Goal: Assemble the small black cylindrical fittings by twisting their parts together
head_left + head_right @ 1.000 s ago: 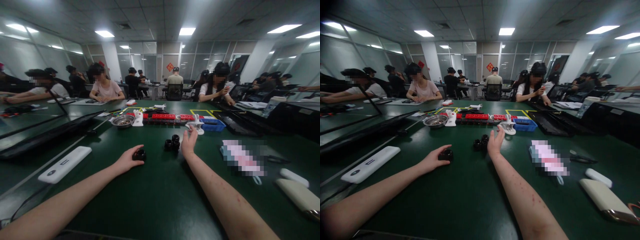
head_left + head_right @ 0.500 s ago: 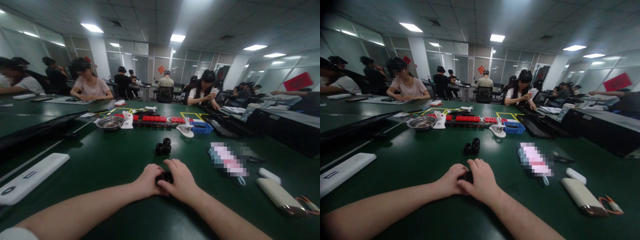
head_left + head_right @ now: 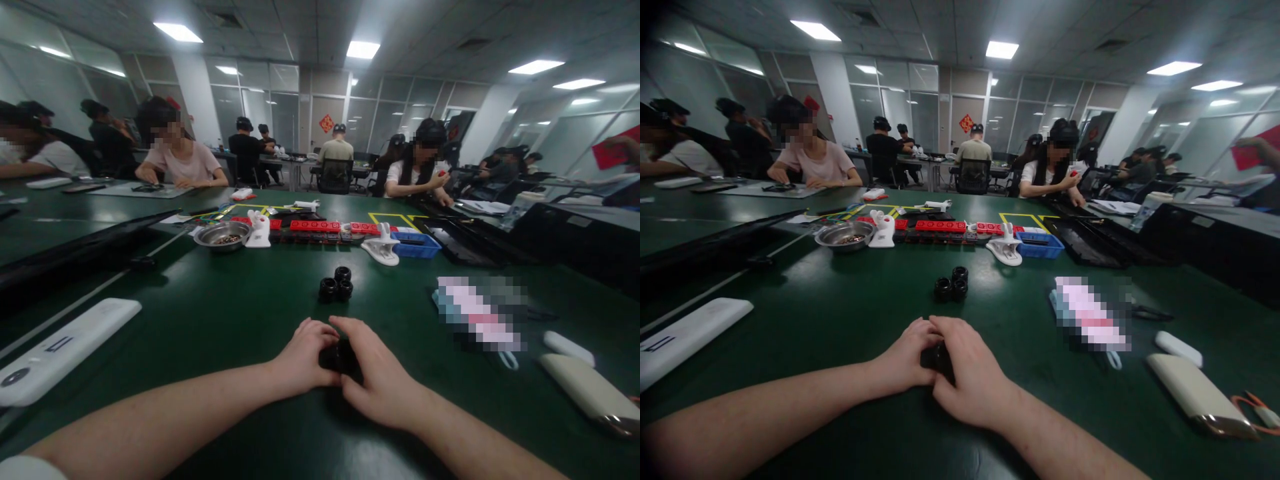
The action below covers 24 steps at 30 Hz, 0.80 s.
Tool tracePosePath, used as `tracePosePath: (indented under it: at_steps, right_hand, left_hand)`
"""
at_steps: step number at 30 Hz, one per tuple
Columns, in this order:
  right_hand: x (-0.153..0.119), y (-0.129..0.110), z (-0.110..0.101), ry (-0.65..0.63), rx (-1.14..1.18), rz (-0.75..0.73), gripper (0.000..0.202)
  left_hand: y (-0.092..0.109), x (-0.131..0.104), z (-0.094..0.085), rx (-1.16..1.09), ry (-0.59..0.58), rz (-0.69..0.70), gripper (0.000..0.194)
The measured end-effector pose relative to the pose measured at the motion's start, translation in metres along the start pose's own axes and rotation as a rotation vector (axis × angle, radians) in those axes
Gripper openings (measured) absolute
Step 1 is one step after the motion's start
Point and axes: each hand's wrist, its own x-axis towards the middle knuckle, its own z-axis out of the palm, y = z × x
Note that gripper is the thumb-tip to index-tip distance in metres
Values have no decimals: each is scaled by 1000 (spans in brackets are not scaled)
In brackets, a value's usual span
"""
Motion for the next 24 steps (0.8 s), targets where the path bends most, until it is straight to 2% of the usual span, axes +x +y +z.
tracePosePath:
  at_steps: [3, 5, 10, 13, 15, 18, 21, 24]
  right_hand:
    - [3, -2, -2, 106, -85, 98, 59]
    - [6, -1, -2, 132, -134, 147, 60]
    - [8, 2, 0, 28, -166, 212, 59]
    - [5, 0, -1, -48, -76, 138, 54]
    - [3, -3, -2, -86, -24, 60, 60]
    - [3, -4, -2, -37, -45, 35, 61]
    - [5, -1, 1, 42, -114, 127, 53]
    - [6, 3, 1, 56, -129, 208, 53]
  left_hand:
    - [0, 0, 1, 19, 19, 14, 41]
    - [1, -1, 1, 31, 28, 18, 42]
    - [3, -2, 1, 56, 42, 37, 40]
    - [1, -2, 0, 50, 38, 44, 45]
    - [-2, -2, 0, 48, 26, 52, 48]
    - [-6, -1, -2, 59, 7, 78, 45]
    - [-7, -1, -3, 70, 15, 101, 41]
    - [-5, -1, -4, 70, 21, 100, 40]
